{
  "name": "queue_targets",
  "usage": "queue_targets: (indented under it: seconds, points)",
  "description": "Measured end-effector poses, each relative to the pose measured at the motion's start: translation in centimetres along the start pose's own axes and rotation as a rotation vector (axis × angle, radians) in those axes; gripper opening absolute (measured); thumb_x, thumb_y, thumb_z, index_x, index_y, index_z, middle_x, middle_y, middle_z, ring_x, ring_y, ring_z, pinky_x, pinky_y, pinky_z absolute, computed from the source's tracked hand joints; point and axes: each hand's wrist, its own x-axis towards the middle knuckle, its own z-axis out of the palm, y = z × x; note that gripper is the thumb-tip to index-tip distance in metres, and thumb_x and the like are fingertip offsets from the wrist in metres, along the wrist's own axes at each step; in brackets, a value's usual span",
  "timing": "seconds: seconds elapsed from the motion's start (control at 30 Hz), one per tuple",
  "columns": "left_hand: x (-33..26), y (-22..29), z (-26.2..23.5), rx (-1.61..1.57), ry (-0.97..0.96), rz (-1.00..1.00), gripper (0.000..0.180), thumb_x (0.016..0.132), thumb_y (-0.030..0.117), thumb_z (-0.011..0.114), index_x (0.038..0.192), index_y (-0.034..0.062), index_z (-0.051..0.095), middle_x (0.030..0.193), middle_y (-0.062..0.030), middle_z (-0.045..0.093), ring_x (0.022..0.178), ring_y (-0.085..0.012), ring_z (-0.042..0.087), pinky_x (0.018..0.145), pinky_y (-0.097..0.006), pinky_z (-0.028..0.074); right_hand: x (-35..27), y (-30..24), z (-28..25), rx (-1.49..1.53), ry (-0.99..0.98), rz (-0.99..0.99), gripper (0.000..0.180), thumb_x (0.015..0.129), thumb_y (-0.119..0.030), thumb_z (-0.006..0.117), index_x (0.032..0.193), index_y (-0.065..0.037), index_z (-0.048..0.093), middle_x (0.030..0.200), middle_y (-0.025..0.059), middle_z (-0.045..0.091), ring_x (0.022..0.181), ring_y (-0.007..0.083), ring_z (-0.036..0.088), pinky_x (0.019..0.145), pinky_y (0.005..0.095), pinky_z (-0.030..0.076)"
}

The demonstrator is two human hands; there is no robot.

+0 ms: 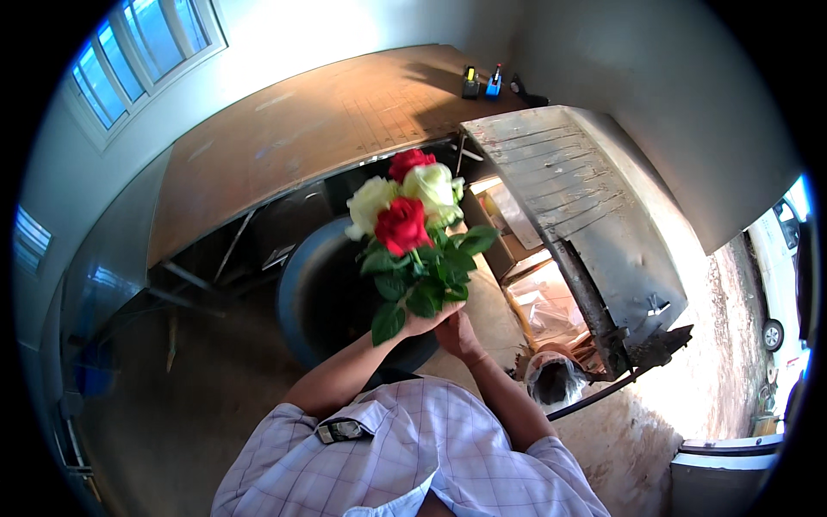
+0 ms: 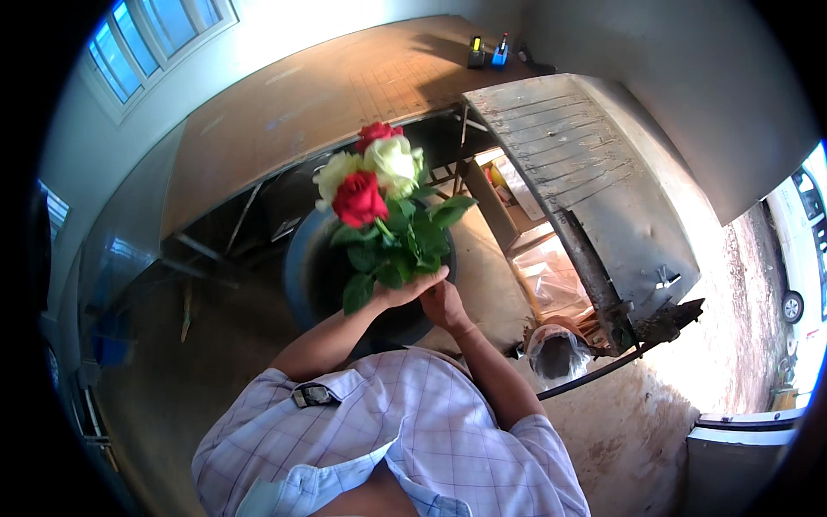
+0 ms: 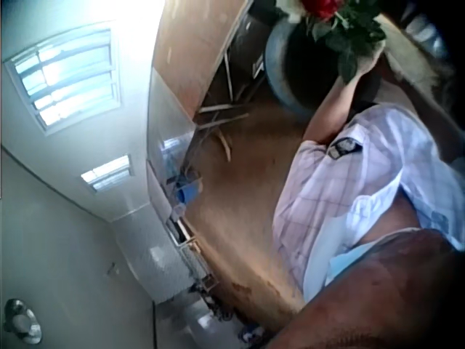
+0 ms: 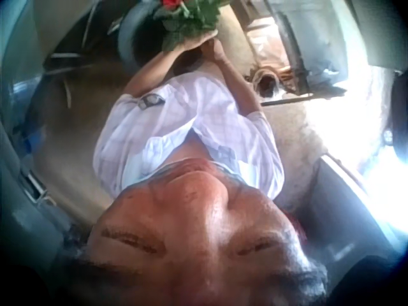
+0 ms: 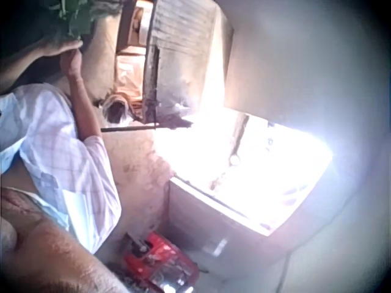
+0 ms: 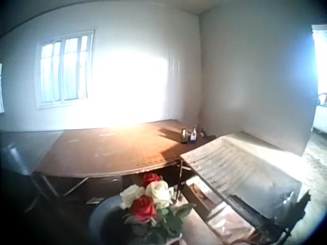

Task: The person trims the stems of red and white roses using shears, then arranges them into a small bouquet. The person repeatedly adjusts the flowers' positions and rotates the bouquet to refine the arrangement.

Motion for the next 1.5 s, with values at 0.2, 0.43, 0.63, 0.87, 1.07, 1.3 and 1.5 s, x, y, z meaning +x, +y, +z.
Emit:
queue_targets:
  seconds: [0.2, 0.43, 0.63, 0.87, 1.07, 1.3, 1.5]
  points:
    - [-1.3, -1.5, -0.9, -0.082, -0.481, 0.006, 0.05, 0.076, 0.019, 0.068, 0.122, 0.0073, 0.051, 0.127, -0.0091, 0.051, 0.12, -0.0234, 0.045, 0.105, -0.037, 0.032, -1.2, 2.9, -1.7, 0.446, -0.085, -0.027, 0.037, 0.089, -0.019, 0.058, 0.122, -0.006, 0.051, 0.119, 0.011, 0.058, 0.108, 0.0219, 0.056, 0.093, 0.0344, 0.045]
    - [2.4, 4.6, -6.3, -0.44, -0.362, -0.102, 0.088, 0.066, 0.009, 0.079, 0.139, 0.0032, 0.03, 0.139, -0.0113, 0.039, 0.126, -0.0216, 0.041, 0.105, -0.034, 0.033, -3.2, 3.0, -4.1, 0.126, -0.019, 0.01, 0.039, 0.087, -0.021, 0.06, 0.122, -0.007, 0.052, 0.121, 0.0108, 0.057, 0.11, 0.0212, 0.055, 0.093, 0.0344, 0.044]
    - [1.1, 6.1, -2.0, -0.512, -0.421, 0.143, 0.089, 0.068, 0.017, 0.081, 0.138, 0.0023, 0.029, 0.133, -0.0121, 0.043, 0.122, -0.0188, 0.043, 0.1, -0.034, 0.038, -6.4, 4.4, -7.4, -0.166, 0.006, 0.145, 0.04, 0.086, -0.022, 0.061, 0.122, -0.008, 0.052, 0.122, 0.0105, 0.056, 0.111, 0.0205, 0.054, 0.094, 0.0344, 0.044]
    - [-3.2, -1.1, 3.5, -0.705, -0.386, 0.059, 0.075, 0.07, 0.022, 0.08, 0.128, 0.0041, 0.037, 0.116, -0.0056, 0.052, 0.102, -0.0177, 0.053, 0.093, -0.034, 0.042, -8.0, 7.6, -7.4, -0.267, 0.006, 0.208, 0.042, 0.085, -0.024, 0.063, 0.122, -0.008, 0.052, 0.124, 0.0103, 0.055, 0.113, 0.0197, 0.053, 0.094, 0.0344, 0.044]
    - [-4.8, -1.8, 4.8, -0.133, -0.232, 0.311, 0.041, 0.073, 0.025, 0.073, 0.107, 0.01, 0.054, 0.106, -0.0081, 0.058, 0.096, -0.0254, 0.056, 0.087, -0.037, 0.045, -8.4, 8.9, -7.7, -0.33, 0.0, 0.211, 0.043, 0.084, -0.025, 0.064, 0.122, -0.009, 0.052, 0.126, 0.0101, 0.054, 0.114, 0.0191, 0.052, 0.095, 0.0344, 0.044]
    - [-3.1, -0.5, 4.9, -0.219, -0.114, 0.14, 0.043, 0.071, 0.021, 0.075, 0.105, 0.0084, 0.053, 0.101, -0.0063, 0.059, 0.089, -0.0221, 0.058, 0.082, -0.035, 0.046, -10.0, -4.0, -8.1, -0.378, 0.303, 0.411, 0.037, 0.077, -0.01, 0.071, 0.112, -0.007, 0.059, 0.109, 0.0082, 0.059, 0.09, 0.0176, 0.061, 0.078, 0.0299, 0.048]
    - [-2.3, -0.1, 5.0, -0.282, -0.019, 0.111, 0.039, 0.07, 0.019, 0.076, 0.101, 0.0082, 0.056, 0.096, -0.0058, 0.06, 0.089, -0.0211, 0.059, 0.084, -0.036, 0.046, -8.7, -12.5, -6.8, -0.325, 0.332, -0.066, 0.032, 0.079, -0.002, 0.067, 0.11, -0.004, 0.059, 0.098, 0.0049, 0.059, 0.078, 0.0093, 0.056, 0.068, 0.0235, 0.047]
